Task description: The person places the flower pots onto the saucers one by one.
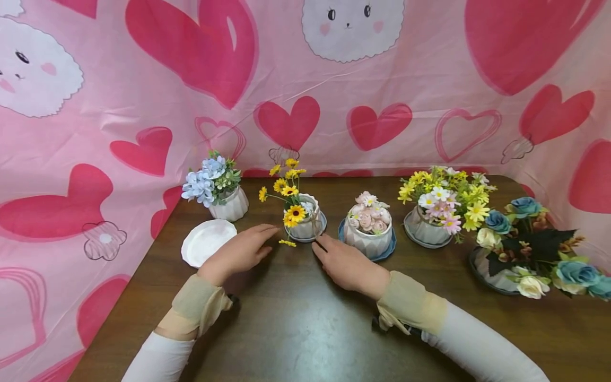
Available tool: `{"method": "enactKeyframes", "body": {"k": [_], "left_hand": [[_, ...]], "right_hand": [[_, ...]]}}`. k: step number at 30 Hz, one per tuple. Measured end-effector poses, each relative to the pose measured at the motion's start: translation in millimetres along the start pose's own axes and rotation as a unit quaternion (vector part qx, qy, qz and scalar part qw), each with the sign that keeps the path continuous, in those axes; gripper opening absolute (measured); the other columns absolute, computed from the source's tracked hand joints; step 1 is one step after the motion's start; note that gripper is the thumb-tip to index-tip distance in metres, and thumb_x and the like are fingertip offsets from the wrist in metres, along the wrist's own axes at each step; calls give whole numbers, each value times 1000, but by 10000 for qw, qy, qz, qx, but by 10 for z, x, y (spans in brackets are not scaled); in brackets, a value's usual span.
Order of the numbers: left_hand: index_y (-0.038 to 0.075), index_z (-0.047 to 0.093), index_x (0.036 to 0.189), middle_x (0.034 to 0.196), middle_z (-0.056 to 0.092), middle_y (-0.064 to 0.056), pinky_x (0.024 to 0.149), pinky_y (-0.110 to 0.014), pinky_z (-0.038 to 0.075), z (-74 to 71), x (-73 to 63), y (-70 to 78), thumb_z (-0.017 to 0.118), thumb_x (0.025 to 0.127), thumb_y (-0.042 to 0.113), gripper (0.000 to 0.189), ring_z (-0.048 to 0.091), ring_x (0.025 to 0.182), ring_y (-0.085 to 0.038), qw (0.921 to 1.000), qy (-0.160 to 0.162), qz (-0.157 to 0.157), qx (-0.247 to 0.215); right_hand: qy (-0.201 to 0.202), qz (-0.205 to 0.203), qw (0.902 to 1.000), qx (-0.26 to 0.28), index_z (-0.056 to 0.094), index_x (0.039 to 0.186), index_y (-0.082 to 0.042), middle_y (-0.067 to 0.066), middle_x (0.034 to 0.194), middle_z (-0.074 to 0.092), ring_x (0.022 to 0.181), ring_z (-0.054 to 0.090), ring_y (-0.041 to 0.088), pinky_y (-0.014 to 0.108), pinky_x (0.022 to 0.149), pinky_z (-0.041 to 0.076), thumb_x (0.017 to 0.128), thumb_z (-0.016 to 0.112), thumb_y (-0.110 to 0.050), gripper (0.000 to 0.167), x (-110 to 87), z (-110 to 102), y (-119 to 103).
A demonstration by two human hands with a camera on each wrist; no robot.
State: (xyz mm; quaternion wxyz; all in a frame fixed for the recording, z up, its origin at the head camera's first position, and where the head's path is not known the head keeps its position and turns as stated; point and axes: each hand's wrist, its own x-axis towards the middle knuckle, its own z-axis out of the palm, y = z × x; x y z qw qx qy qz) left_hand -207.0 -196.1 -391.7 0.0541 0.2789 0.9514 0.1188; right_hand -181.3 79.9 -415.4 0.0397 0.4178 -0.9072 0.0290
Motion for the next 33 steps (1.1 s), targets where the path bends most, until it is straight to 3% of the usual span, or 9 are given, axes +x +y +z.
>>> {"method": "enactKeyframes", "body": {"k": [4,9,13,16,22,24,27,29,33], "left_hand": [[0,61,130,124,67,-15,99,-49,51,-121,-154,-154,65,93,9,38,65,113,-29,9977,540,170,-384],[1,69,118,103,74,-10,78,-40,58,-211,-384,-461,69,90,10,29,68,89,-21,9906,1162,-19,-723],[2,73,110,97,75,-10,69,-27,55,-288,-562,-736,70,90,11,22,66,81,-16,9813,1592,-576,-915],[2,73,107,95,75,-13,66,-20,51,-379,-661,-906,70,90,14,20,63,76,-9,9697,1844,-1135,-1130],[-5,69,107,95,73,-23,63,-8,46,-484,-704,-1190,70,90,17,28,57,71,11,9471,2359,-1699,-1362],[-9,65,114,102,70,-27,65,-4,44,-494,-671,-1263,71,90,18,37,61,76,4,9406,2424,-1841,-1504],[-11,58,126,116,66,-32,68,0,41,-502,-601,-1342,73,88,24,53,69,93,-22,9330,2295,-2118,-1790],[-10,52,133,125,62,-32,70,-1,41,-500,-549,-1367,74,88,29,64,65,107,-37,9295,2065,-2283,-2032],[-3,45,142,136,57,-27,74,-5,46,-468,-457,-1388,74,88,34,72,58,122,-40,9211,1516,-2421,-2647]], "right_hand": [[-58,-249,9997,-15,57,136,-3,15,135,58,123,59,28,40,101,51,96,62,-20,43,-10,-24,-114],[110,-883,9960,76,61,131,-7,8,129,62,119,61,21,35,101,51,96,63,-22,38,37,-34,-292],[-68,-1252,9919,220,59,134,-11,4,134,60,124,58,17,33,105,48,98,60,-26,39,135,-36,-444],[-180,-1505,9882,220,57,136,-14,2,138,58,128,55,16,31,108,46,99,59,-29,40,253,-34,-557],[-257,-1878,9815,251,52,141,-16,1,147,51,137,48,14,28,114,39,100,56,-33,44,595,-10,-755],[-257,-1923,9806,296,50,144,-16,0,150,49,140,44,14,27,117,35,100,55,-34,47,720,12,-813],[-301,-1913,9804,368,45,148,-16,1,154,45,144,40,14,27,119,31,101,53,-36,52,894,49,-894],[-371,-1894,9804,384,42,150,-16,1,156,42,145,37,14,27,120,30,101,52,-38,54,989,83,-944],[-559,-1908,9793,375,36,154,-18,0,160,35,149,31,16,27,121,27,102,49,-43,59,1125,147,-1029]]}}
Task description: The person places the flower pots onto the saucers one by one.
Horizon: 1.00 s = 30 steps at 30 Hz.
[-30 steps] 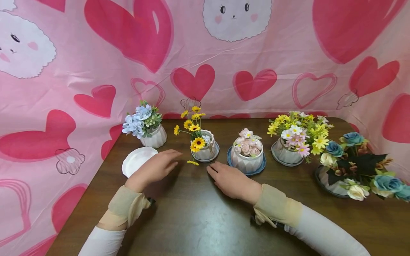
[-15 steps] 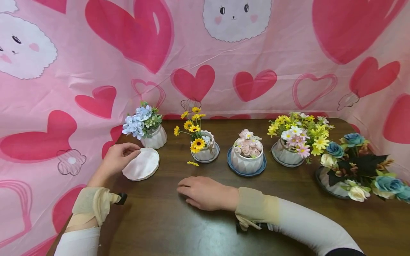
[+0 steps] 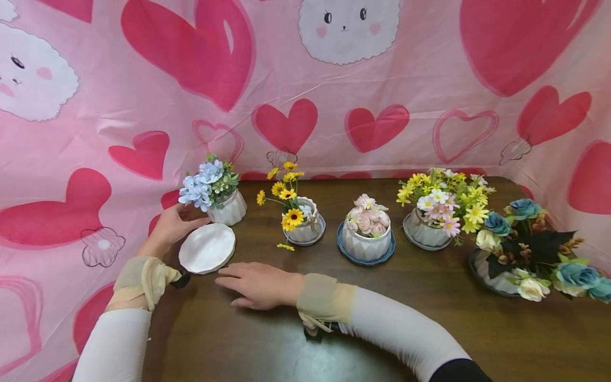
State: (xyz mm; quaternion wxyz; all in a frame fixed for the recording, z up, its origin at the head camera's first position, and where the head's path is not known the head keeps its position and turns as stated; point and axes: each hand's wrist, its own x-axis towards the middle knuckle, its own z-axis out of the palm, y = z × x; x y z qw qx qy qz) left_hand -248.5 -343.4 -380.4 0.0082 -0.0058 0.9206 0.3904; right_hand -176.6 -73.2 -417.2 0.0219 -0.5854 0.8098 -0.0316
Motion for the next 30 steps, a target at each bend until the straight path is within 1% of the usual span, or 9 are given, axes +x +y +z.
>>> {"method": "enactKeyframes", "body": {"k": [2,4,8,12,14,21,23,28,30], "left_hand": [[0,44,144,137,57,-26,76,-6,48,32,22,-3,73,88,33,71,59,122,-36,9997,-194,-56,-138],[0,45,143,136,58,-25,77,-7,48,53,45,-13,73,89,32,69,59,121,-35,9993,-280,-60,-224],[1,45,142,135,58,-25,77,-8,48,71,65,-15,73,89,31,67,58,119,-33,9991,-312,-19,-271],[3,45,140,133,58,-22,79,-9,48,96,68,-21,73,88,35,67,60,113,-26,9993,-295,-6,-244],[4,45,140,133,59,-22,80,-10,48,117,76,-20,73,89,36,67,60,112,-25,9993,-289,0,-237],[7,35,151,146,50,-20,81,-9,48,142,162,-24,73,89,34,77,51,130,-34,9967,-437,-136,-667],[9,33,152,147,49,-19,83,-11,49,135,175,-23,73,89,33,79,51,131,-35,9967,-446,-159,-652],[9,31,152,146,48,-21,91,-25,55,128,173,-15,73,89,34,80,52,129,-37,9978,-447,-100,-480],[9,30,152,145,48,-22,89,-24,55,126,165,-21,73,89,35,81,52,128,-37,9983,-405,-74,-409]], "right_hand": [[-98,7,9999,31,33,155,-20,-1,162,31,151,27,16,29,122,26,102,47,-46,61,53,21,-12],[-205,74,9997,63,30,156,-22,-1,164,26,153,22,17,31,123,25,102,45,-49,63,96,22,-20],[-351,300,9989,113,25,157,-25,-4,166,19,155,16,18,36,124,24,101,43,-53,66,184,11,-5],[-506,421,9977,179,22,158,-29,-8,166,19,155,14,16,38,124,22,100,41,-57,67,235,21,36],[-551,401,9975,158,22,158,-30,-8,165,20,155,15,16,38,125,22,100,40,-58,67,239,29,53],[-410,333,9985,-125,31,155,-28,-7,161,32,152,23,16,38,124,24,100,41,-56,63,210,22,90],[-385,284,9987,-184,33,155,-27,-7,160,34,152,25,17,38,123,25,101,42,-55,61,190,12,91],[-347,96,9987,-374,35,154,-25,-5,158,37,150,30,18,35,122,28,101,44,-52,59,109,12,71],[-308,2,9984,-484,37,153,-24,-3,157,39,148,32,19,35,121,29,101,46,-50,59,62,15,55]]}}
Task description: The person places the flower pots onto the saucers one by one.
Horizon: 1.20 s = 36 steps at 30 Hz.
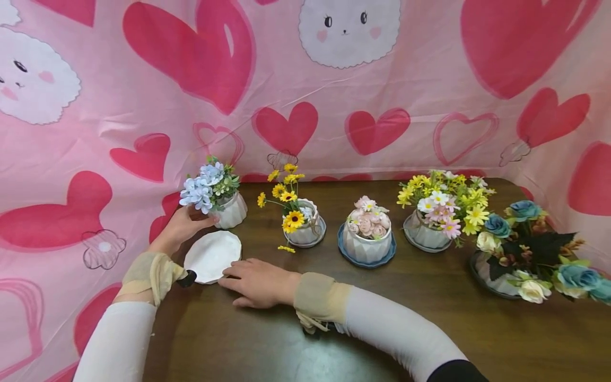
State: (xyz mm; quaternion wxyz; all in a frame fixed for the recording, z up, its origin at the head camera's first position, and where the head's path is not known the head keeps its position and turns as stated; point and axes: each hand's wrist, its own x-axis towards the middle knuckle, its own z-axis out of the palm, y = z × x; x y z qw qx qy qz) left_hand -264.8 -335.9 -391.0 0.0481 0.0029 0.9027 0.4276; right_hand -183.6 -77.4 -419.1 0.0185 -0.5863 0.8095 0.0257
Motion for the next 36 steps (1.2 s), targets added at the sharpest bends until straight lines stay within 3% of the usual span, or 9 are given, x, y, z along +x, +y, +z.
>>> {"method": "enactKeyframes", "body": {"k": [6,13,15,18,22,25,30,33,36], "left_hand": [[10,28,153,144,48,-22,80,-9,47,38,-10,-8,74,88,35,83,51,126,-38,9998,143,108,-98],[8,26,153,148,43,-22,79,-7,48,175,54,-55,73,90,28,81,53,123,-29,9960,513,340,-647],[8,24,154,149,42,-20,82,-11,50,209,71,-65,73,90,29,84,51,122,-26,9952,631,308,-684],[10,18,156,152,38,-18,99,-28,51,252,91,-59,74,88,34,91,46,128,-27,9938,822,151,-733],[15,15,156,157,34,-13,116,-49,36,315,143,-43,78,84,36,98,37,139,-29,9885,1037,32,-1099],[18,18,156,158,34,-10,119,-49,30,366,191,-38,81,82,30,98,35,142,-25,9851,1120,156,-1297],[21,16,157,160,31,-5,122,-46,24,431,257,-23,83,79,26,103,29,145,-21,9844,1167,465,-1235],[25,12,158,162,27,-2,122,-48,22,448,285,-1,85,77,30,109,26,147,-21,9838,1220,423,-1244],[28,6,158,163,22,-1,122,-50,21,454,315,40,84,76,38,114,22,147,-23,9838,1244,161,-1279]], "right_hand": [[213,-161,9994,-232,42,149,-21,-3,148,48,140,42,15,32,116,35,101,50,-46,55,-255,12,-22],[507,-401,9967,-484,48,144,-18,-5,137,54,130,49,12,31,111,38,100,53,-43,51,-702,38,-46],[568,-447,9961,-512,49,143,-17,-5,135,55,129,50,11,31,110,39,100,54,-43,50,-841,40,-59],[683,-494,9954,-451,51,141,-17,-5,134,56,127,51,12,31,110,40,99,55,-41,49,-1054,50,-69],[898,-535,9942,-247,54,137,-16,-4,132,56,127,51,13,32,109,40,98,57,-38,45,-1347,94,-61],[1113,-555,9922,-100,55,135,-14,-3,131,56,126,51,14,32,109,41,96,61,-36,45,-1574,137,-52],[1415,-491,9887,41,57,133,-13,0,131,57,127,53,19,36,109,43,93,65,-34,45,-1957,190,-41],[1468,-356,9885,93,59,132,-13,0,132,59,128,54,19,38,108,45,92,68,-33,45,-2173,183,-28],[1503,-169,9884,142,62,129,-14,-1,130,60,126,55,17,38,105,47,89,71,-31,45,-2372,162,-9]]}}
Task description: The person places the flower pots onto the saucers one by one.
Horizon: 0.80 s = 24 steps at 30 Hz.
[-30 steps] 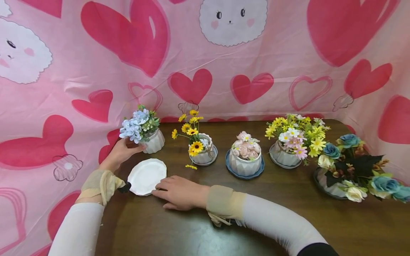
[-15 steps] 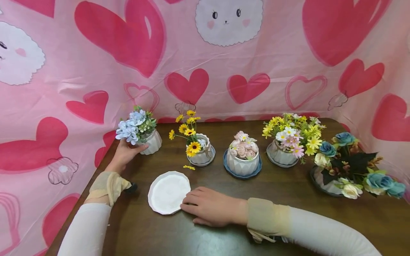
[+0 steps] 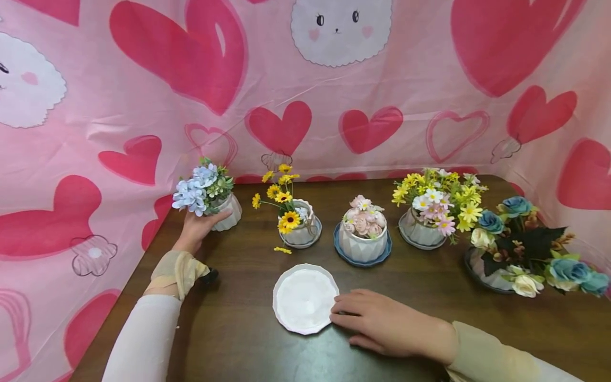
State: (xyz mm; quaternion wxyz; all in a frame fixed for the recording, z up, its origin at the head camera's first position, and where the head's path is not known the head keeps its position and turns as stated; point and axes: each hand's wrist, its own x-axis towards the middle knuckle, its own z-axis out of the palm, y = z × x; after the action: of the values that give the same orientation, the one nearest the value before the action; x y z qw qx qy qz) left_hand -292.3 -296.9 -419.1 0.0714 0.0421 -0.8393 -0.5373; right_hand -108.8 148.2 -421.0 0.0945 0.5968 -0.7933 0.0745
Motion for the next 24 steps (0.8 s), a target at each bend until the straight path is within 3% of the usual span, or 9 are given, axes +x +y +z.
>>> {"method": "enactKeyframes", "body": {"k": [4,12,19,24], "left_hand": [[30,5,157,162,21,2,123,-46,21,68,23,23,85,75,39,116,22,147,-20,9989,277,-198,-313],[25,19,154,158,31,5,123,-34,20,208,52,-40,90,70,27,110,28,144,-12,9923,1036,63,-670],[22,25,152,155,36,5,122,-28,22,303,35,-40,91,68,20,107,32,141,-9,9838,1370,-11,-1159],[21,23,152,156,35,5,122,-29,24,308,42,-33,91,68,27,109,33,141,-10,9826,1564,-256,-965]], "right_hand": [[77,230,9997,34,64,127,-16,-3,129,62,124,57,17,39,101,49,86,74,-30,44,-215,-79,1],[194,579,9980,162,65,127,-24,-8,130,62,123,58,17,40,96,52,88,73,-32,41,-513,-156,-59],[231,1002,9944,242,61,131,-30,-13,133,60,122,56,13,37,94,51,89,73,-33,44,-658,-174,-132],[152,1228,9918,316,58,134,-32,-13,136,58,124,57,13,40,93,53,91,71,-35,46,-685,-157,-151]]}}
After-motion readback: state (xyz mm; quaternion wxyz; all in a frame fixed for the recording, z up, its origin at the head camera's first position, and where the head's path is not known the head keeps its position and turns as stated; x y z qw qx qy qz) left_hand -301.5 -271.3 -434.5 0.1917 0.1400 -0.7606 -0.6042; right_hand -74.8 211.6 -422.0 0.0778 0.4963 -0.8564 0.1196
